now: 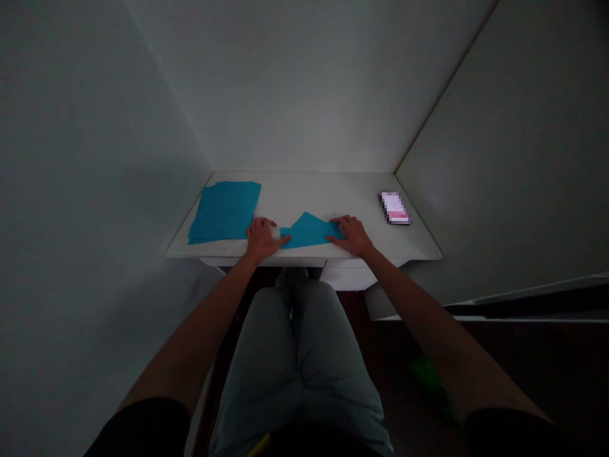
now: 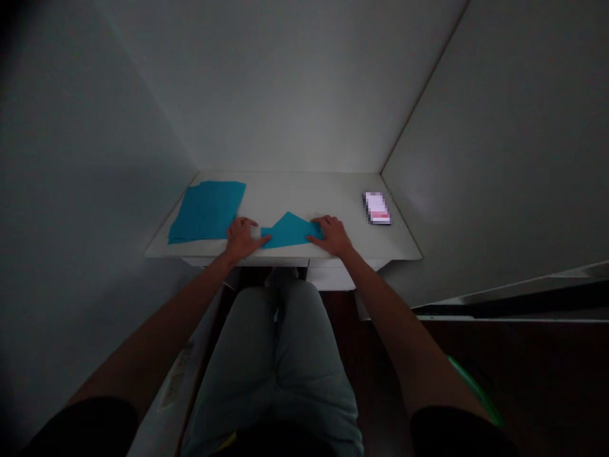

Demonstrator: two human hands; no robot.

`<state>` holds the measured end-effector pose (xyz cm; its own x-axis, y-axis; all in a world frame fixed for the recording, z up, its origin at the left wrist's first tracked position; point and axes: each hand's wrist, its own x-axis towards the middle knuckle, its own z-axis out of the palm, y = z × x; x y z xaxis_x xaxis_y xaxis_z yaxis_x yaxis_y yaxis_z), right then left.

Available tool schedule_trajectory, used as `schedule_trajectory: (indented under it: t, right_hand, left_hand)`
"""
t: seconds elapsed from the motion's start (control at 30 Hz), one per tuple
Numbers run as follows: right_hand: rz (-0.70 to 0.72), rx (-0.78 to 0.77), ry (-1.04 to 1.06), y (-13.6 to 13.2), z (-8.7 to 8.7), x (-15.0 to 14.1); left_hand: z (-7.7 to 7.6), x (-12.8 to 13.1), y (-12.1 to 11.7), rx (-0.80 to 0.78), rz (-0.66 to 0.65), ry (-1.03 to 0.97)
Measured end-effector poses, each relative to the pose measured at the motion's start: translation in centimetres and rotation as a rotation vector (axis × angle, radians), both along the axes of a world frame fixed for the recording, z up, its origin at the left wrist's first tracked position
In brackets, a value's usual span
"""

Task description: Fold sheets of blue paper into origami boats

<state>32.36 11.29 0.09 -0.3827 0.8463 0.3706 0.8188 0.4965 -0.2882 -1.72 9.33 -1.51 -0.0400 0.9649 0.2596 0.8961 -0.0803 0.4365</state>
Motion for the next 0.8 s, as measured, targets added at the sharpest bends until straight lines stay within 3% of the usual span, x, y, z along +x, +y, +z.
schedule_trajectory:
  t: [0.13,0.43,0.8]
  right_hand:
    - [-0.020,-0.052,0.085,0.2,0.0,0.2]
    - [-0.021,-0.082,0.209,0.4,-0.6,0.7]
    - [0.069,-0.204,0.336,-0.6,0.0,0.8]
  left_hand:
    - [0.6,0.3,0.4,0.015,-0.055,0.010]
    - [0.2,0.0,0.2,0.067,-0.099,-0.016]
    - [0.1,-0.1,0.4,0.078,-0.107,-0.034]
